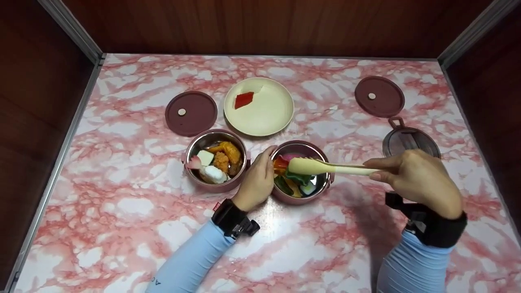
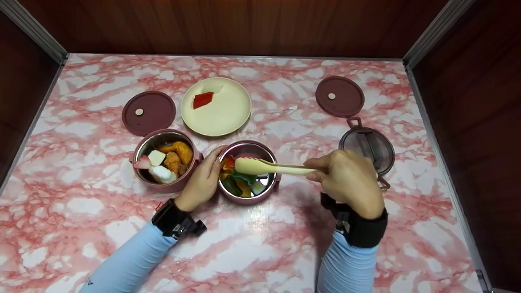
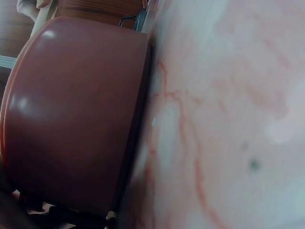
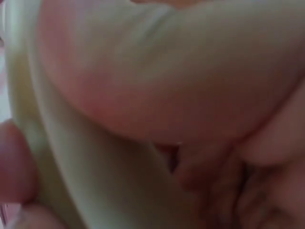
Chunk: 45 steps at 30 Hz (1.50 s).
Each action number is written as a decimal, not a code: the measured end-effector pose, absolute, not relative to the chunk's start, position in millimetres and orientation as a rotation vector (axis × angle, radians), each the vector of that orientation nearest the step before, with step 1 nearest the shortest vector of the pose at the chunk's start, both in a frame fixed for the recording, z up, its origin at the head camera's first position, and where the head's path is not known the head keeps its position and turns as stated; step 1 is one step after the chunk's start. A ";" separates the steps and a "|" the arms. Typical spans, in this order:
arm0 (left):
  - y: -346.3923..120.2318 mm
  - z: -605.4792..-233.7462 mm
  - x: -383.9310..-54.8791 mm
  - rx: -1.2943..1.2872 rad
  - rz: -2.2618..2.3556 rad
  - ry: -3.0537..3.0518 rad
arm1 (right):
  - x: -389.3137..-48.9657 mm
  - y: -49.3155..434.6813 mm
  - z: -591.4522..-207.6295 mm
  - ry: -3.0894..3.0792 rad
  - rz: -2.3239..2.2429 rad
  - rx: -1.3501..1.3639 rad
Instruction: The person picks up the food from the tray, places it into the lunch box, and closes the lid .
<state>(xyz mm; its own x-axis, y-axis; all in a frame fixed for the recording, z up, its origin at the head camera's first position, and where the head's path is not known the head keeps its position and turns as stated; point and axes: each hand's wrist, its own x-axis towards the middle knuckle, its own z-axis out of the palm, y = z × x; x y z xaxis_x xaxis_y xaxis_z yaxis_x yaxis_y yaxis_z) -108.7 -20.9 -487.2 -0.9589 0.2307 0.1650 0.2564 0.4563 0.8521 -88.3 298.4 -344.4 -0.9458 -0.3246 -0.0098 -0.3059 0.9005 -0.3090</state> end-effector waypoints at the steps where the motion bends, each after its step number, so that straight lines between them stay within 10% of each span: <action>1: -21.0 -486.8 -108.9 -0.444 -1.564 -2.658 | -89.1 296.1 -344.4 2.996 -0.465 -0.504; 45: -21.0 -487.2 -108.9 -0.406 -1.607 -2.686 | -74.1 274.7 -332.6 3.069 -0.338 -0.505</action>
